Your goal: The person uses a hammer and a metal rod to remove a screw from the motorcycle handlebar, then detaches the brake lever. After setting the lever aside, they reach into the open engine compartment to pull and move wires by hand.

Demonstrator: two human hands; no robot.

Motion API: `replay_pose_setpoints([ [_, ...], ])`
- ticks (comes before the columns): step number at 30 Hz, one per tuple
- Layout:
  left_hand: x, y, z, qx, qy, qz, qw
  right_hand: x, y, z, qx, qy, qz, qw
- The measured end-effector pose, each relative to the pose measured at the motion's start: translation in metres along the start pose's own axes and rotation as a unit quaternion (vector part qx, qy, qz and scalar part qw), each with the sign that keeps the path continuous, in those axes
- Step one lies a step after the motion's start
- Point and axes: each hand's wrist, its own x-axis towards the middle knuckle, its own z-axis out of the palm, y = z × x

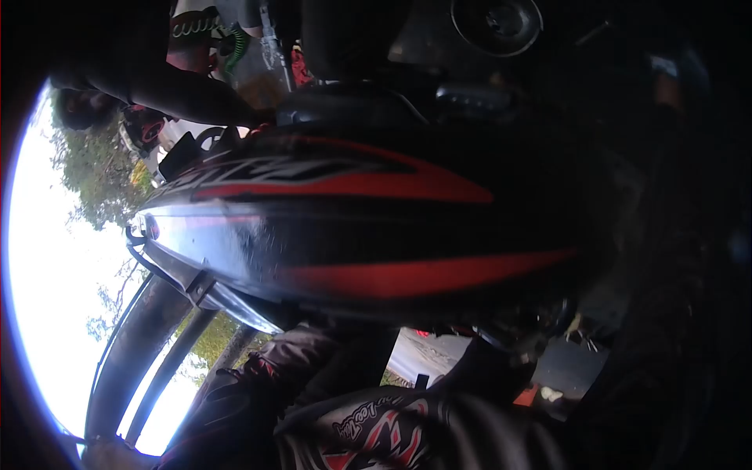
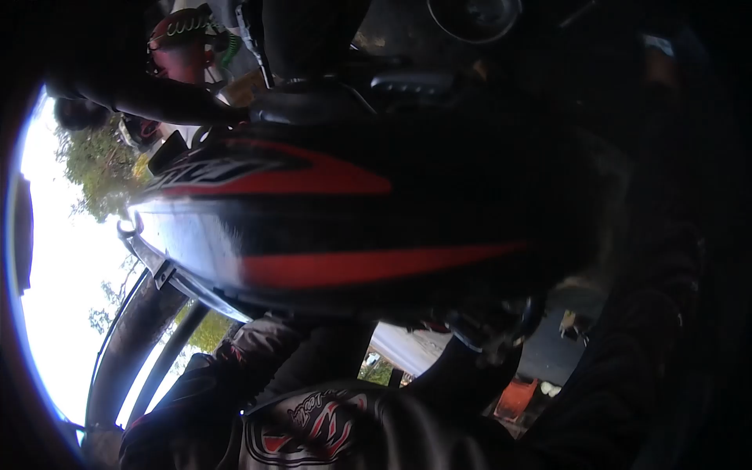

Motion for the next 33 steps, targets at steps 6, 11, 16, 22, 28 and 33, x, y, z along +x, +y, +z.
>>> replay_pose_setpoints([
  [6,0.011,-0.016,0.016,-0.002,0.034,0.002,0.999,-0.085,0.036,-0.047,0.247,0.128,0.157,0.947],
  [11,0.017,-0.025,0.027,-0.023,0.077,0.01,0.997,-0.189,0.05,-0.145,0.755,0.182,0.136,0.615],
  [16,0.021,-0.027,0.031,-0.042,0.155,0.068,0.985,-0.309,0.008,-0.275,0.938,0.163,0.145,0.268],
  [22,0.02,-0.024,0.022,-0.125,0.103,0.031,0.986,-0.467,-0.071,-0.378,0.968,0.029,0.162,0.191],
  [28,0.038,-0.041,0.038,-0.209,0.081,0.043,0.974,-0.593,-0.129,-0.473,0.841,-0.077,0.201,0.497],
  [33,0.028,-0.03,0.025,-0.18,0.098,0.063,0.977,-0.624,-0.142,-0.519,0.678,-0.13,0.154,0.707],
])
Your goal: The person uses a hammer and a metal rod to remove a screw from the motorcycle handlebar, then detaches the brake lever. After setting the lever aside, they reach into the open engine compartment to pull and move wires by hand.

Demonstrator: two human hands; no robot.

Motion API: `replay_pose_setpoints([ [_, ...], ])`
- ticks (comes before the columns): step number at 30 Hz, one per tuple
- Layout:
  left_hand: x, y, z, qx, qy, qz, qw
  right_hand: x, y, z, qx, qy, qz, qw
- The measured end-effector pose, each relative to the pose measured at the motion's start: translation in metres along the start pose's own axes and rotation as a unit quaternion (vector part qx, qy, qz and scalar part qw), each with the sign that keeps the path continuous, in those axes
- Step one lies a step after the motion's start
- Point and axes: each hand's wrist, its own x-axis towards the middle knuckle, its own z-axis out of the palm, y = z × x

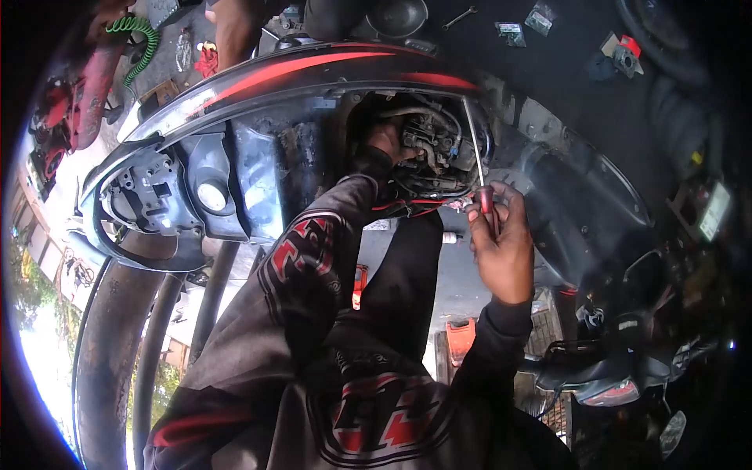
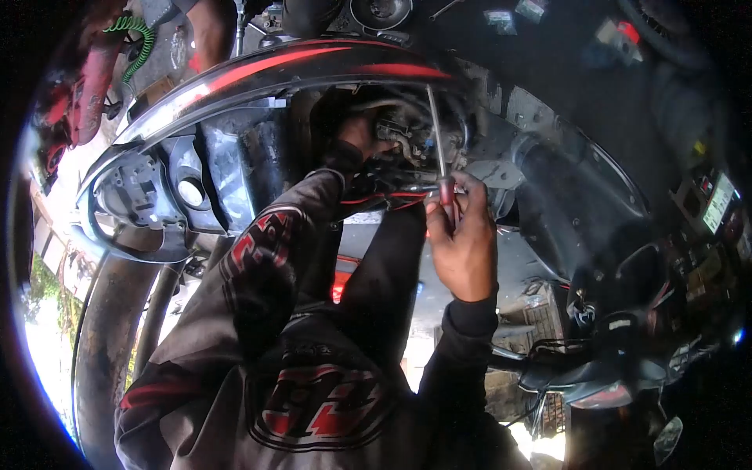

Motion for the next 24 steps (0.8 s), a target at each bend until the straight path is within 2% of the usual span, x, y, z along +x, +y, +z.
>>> replay_pose_setpoints([
  [1,0.0,-0.004,0.005,0.008,-0.01,-0.036,0.999,-0.003,-0.006,0.001,-0.128,0.051,-0.057,0.989],
  [2,0.002,-0.01,0.007,0.018,-0.019,-0.072,0.997,-0.005,-0.015,0.004,-0.25,0.099,-0.116,0.956],
  [3,0.002,-0.012,0.007,0.017,-0.017,-0.075,0.997,-0.01,-0.031,0.006,-0.195,0.104,-0.084,0.972],
  [6,-0.002,-0.009,0.006,0.025,0.015,-0.042,0.999,-0.025,-0.044,0.0,-0.221,0.062,-0.075,0.971],
  [8,0.0,0.011,-0.007,0.066,-0.068,-0.14,0.986,-0.017,-0.051,0.009,-0.244,0.069,-0.1,0.962],
  [10,-0.001,0.0,0.003,0.036,-0.056,-0.12,0.99,0.006,-0.048,0.021,-0.307,0.058,-0.119,0.942],
  [12,0.001,-0.004,0.008,0.012,-0.035,-0.099,0.994,0.041,-0.021,0.028,-0.338,-0.002,-0.146,0.93],
  [14,-0.002,-0.006,0.006,-0.001,0.028,-0.012,1.0,0.065,-0.01,0.04,-0.345,0.004,-0.146,0.927],
  [17,-0.004,0.0,0.004,0.054,0.035,-0.04,0.997,0.088,-0.01,0.048,-0.37,-0.013,-0.146,0.917],
  [21,-0.001,-0.001,0.003,0.04,0.016,-0.04,0.998,0.107,-0.009,0.049,-0.424,-0.032,-0.168,0.889],
  [24,0.001,0.001,0.002,0.05,-0.015,-0.075,0.996,0.11,-0.015,0.051,-0.441,-0.035,-0.172,0.88],
])
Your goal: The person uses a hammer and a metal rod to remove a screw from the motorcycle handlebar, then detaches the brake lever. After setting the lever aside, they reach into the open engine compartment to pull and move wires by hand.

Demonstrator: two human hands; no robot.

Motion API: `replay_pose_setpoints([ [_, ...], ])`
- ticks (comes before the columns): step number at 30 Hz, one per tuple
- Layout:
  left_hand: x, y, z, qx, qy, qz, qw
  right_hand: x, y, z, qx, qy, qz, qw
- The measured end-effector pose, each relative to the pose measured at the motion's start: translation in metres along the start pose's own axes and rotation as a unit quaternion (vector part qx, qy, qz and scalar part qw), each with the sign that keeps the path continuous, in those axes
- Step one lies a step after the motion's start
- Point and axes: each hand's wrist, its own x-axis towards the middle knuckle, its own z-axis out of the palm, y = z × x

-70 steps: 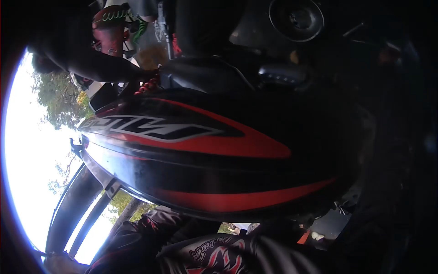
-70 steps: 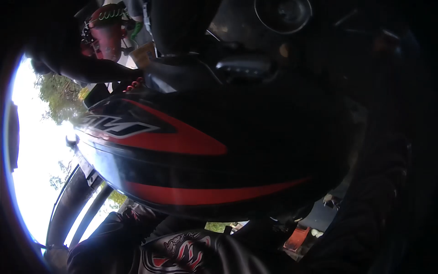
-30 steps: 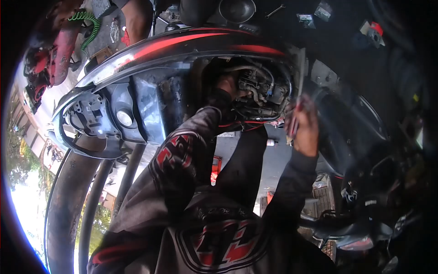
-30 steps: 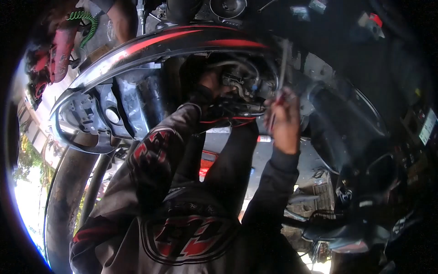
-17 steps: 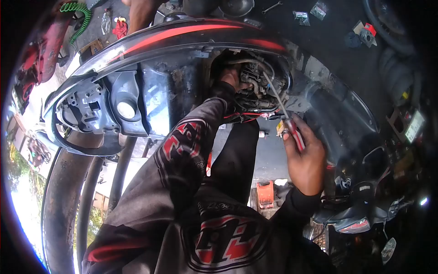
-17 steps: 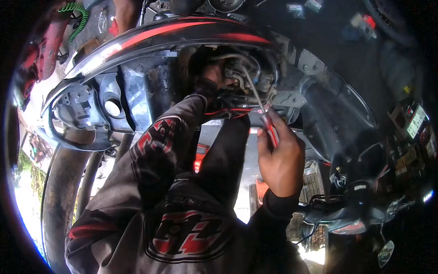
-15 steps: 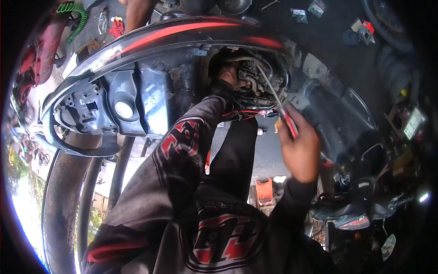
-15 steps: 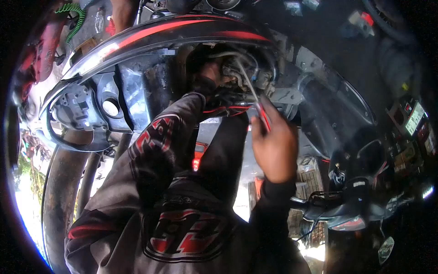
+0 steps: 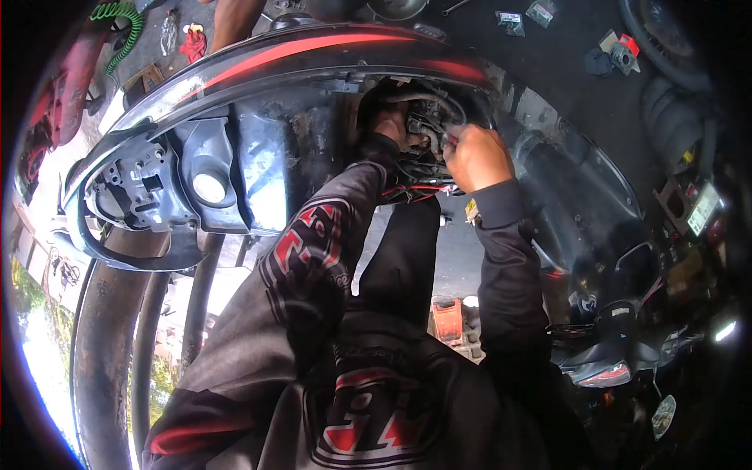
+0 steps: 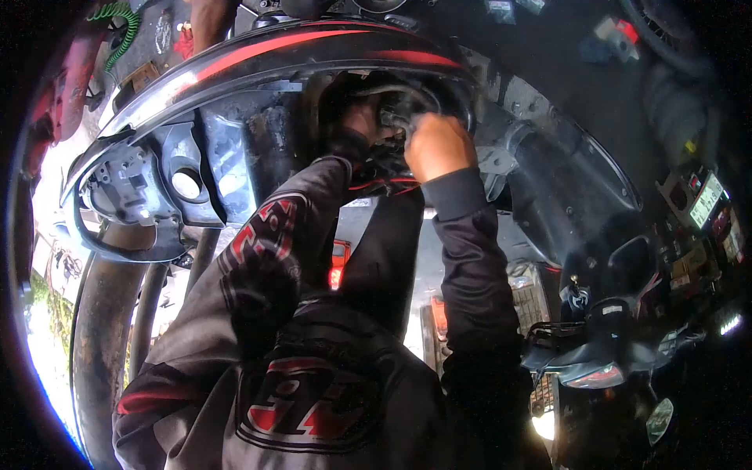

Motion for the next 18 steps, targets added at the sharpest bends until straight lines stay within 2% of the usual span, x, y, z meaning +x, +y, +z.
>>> replay_pose_setpoints([
  [5,0.001,-0.005,0.006,0.011,0.002,0.002,1.0,0.006,0.0,0.005,-0.033,0.023,-0.007,0.999],
  [7,0.0,-0.005,0.005,0.019,-0.008,-0.008,1.0,0.009,-0.01,0.002,-0.012,-0.033,0.058,0.998],
  [10,-0.001,-0.003,0.002,0.022,-0.024,-0.023,0.999,0.012,-0.018,0.006,-0.002,-0.032,0.093,0.995],
  [15,0.007,-0.014,0.012,0.05,-0.022,-0.037,0.998,0.018,-0.004,0.025,0.032,-0.027,0.102,0.994],
  [17,0.002,-0.014,0.014,0.023,0.055,0.044,0.997,0.004,0.007,0.029,0.02,0.004,0.079,0.997],
  [18,0.004,-0.01,0.008,0.023,0.056,0.041,0.997,0.001,0.01,0.032,0.009,0.039,0.052,0.998],
])
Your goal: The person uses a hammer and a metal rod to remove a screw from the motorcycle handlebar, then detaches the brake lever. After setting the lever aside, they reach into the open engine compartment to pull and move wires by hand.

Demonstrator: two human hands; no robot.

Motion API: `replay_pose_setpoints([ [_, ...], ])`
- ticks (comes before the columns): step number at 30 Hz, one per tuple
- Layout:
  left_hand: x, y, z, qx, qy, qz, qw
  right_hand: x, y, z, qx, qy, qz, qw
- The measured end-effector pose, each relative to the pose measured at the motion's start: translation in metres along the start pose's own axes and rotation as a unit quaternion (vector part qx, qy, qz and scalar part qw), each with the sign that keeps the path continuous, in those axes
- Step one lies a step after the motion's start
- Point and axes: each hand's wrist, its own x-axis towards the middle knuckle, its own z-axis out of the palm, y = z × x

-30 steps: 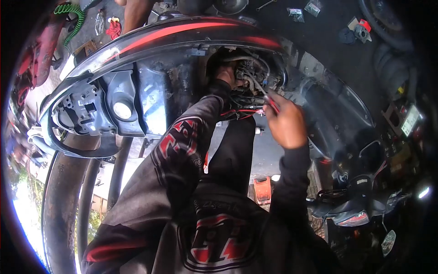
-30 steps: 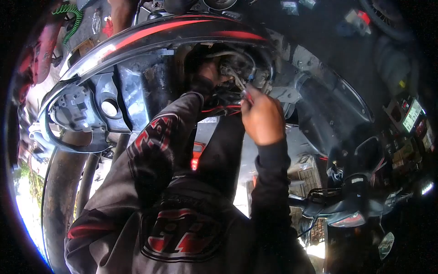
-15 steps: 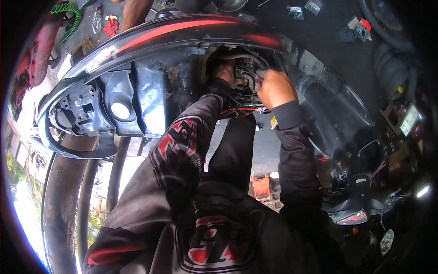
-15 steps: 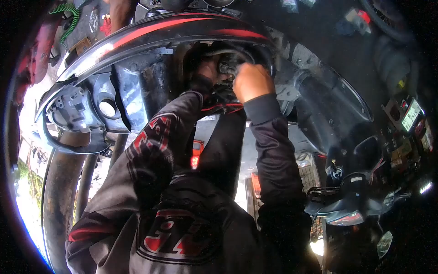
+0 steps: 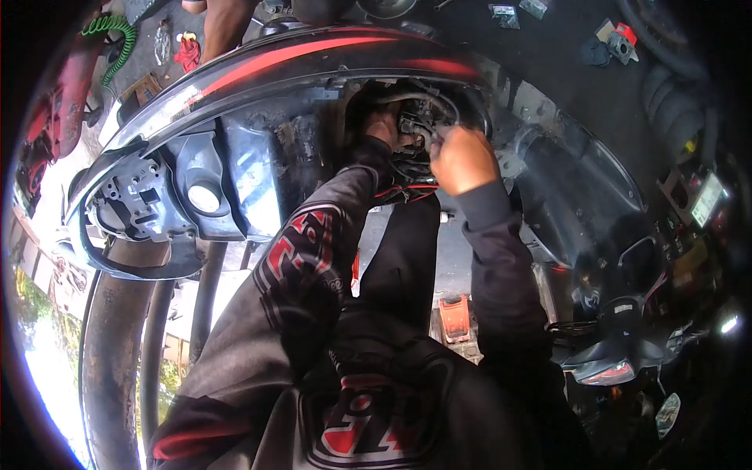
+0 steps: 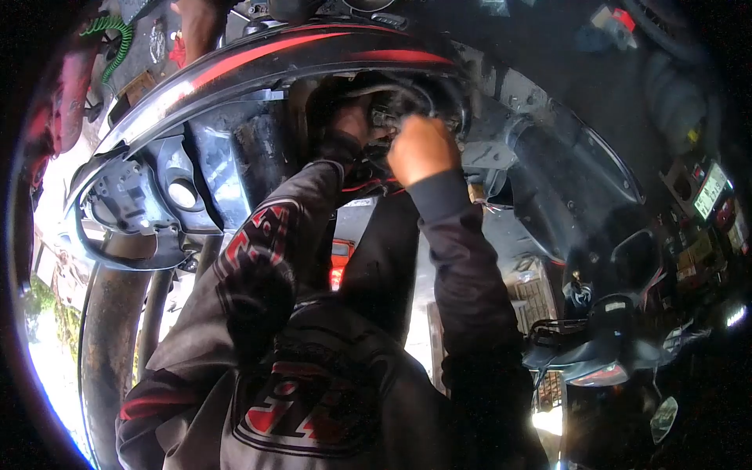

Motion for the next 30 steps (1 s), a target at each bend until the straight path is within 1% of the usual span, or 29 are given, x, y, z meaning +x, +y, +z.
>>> replay_pose_setpoints([
  [2,-0.006,0.01,-0.008,-0.009,-0.04,-0.041,0.998,-0.007,-0.006,-0.016,0.013,-0.019,-0.01,1.0],
  [6,0.0,0.012,-0.01,-0.017,-0.072,-0.031,0.997,0.004,-0.006,-0.024,0.017,-0.006,-0.023,1.0],
  [8,-0.001,0.017,-0.016,0.031,-0.087,-0.055,0.994,0.013,-0.01,-0.027,-0.006,-0.1,0.029,0.995],
  [9,-0.005,0.019,-0.019,0.031,-0.09,-0.058,0.994,0.014,-0.006,-0.022,-0.005,-0.104,0.029,0.994],
  [11,-0.008,0.025,-0.023,0.007,-0.063,-0.061,0.996,0.019,0.007,-0.013,-0.002,-0.037,-0.043,0.998],
  [12,-0.006,0.022,-0.021,0.007,-0.062,-0.061,0.996,0.022,0.004,-0.015,-0.002,-0.037,-0.043,0.998],
  [14,-0.004,0.017,-0.019,-0.022,-0.097,-0.073,0.992,0.027,-0.004,-0.019,-0.013,-0.075,0.006,0.997],
  [15,-0.003,0.017,-0.018,-0.023,-0.097,-0.072,0.992,0.026,-0.009,-0.019,-0.014,-0.074,0.007,0.997],
  [17,-0.001,0.017,-0.017,-0.014,-0.107,-0.087,0.99,0.026,-0.016,-0.019,-0.087,-0.08,-0.018,0.993],
  [20,-0.001,0.011,-0.011,0.008,-0.12,-0.097,0.988,0.032,-0.012,-0.017,-0.08,-0.093,-0.006,0.992],
  [21,-0.002,0.006,-0.006,0.007,-0.119,-0.098,0.988,0.035,-0.011,-0.016,-0.082,-0.093,-0.008,0.992],
  [23,-0.004,0.0,0.002,-0.01,-0.024,-0.01,1.0,0.044,-0.007,-0.016,-0.088,-0.079,-0.023,0.993],
  [27,-0.002,0.002,0.0,-0.019,-0.025,0.0,1.0,0.056,0.002,-0.014,-0.11,-0.097,-0.048,0.988],
  [30,-0.005,0.001,0.005,-0.003,-0.025,-0.016,1.0,0.058,0.009,0.001,-0.114,-0.099,-0.072,0.986],
])
